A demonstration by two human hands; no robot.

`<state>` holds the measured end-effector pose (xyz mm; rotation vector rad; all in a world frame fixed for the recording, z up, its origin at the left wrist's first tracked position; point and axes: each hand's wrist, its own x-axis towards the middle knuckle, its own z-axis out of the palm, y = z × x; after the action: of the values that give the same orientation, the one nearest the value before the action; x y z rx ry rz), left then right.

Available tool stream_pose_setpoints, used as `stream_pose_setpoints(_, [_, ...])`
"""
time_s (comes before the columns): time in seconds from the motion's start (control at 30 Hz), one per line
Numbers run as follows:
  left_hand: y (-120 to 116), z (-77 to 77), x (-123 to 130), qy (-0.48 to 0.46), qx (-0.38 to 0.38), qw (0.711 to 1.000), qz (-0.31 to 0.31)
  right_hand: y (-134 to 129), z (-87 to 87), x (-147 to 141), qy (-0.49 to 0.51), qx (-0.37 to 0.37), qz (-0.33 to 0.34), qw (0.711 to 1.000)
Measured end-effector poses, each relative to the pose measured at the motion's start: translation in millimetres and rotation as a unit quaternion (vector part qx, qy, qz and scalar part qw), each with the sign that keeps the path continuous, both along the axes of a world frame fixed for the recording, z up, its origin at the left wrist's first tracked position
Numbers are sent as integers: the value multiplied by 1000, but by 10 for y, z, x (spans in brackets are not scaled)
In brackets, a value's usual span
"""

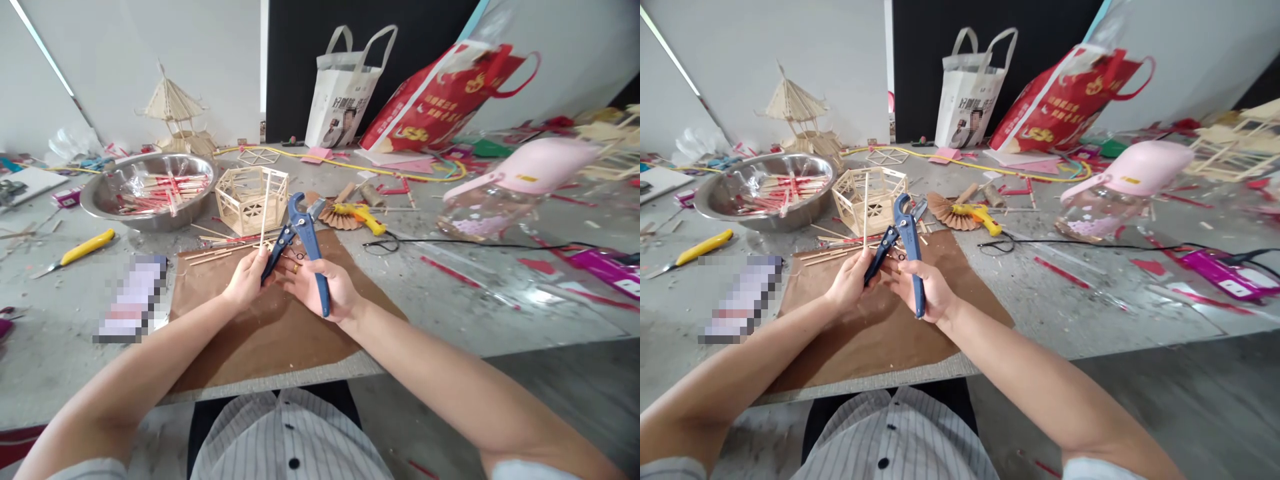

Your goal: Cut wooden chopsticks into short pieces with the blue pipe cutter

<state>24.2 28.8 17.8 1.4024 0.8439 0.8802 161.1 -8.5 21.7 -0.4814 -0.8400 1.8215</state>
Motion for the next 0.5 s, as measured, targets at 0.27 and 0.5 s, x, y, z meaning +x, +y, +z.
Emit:
stream_pose_setpoints(0.27, [24, -16, -19, 170, 120, 977, -35, 15, 108, 280, -157, -45, -200, 966])
stream_pose_setpoints(0.5, [176, -95, -111, 294, 180, 938, -16, -66, 196, 1137, -448, -175, -142, 865])
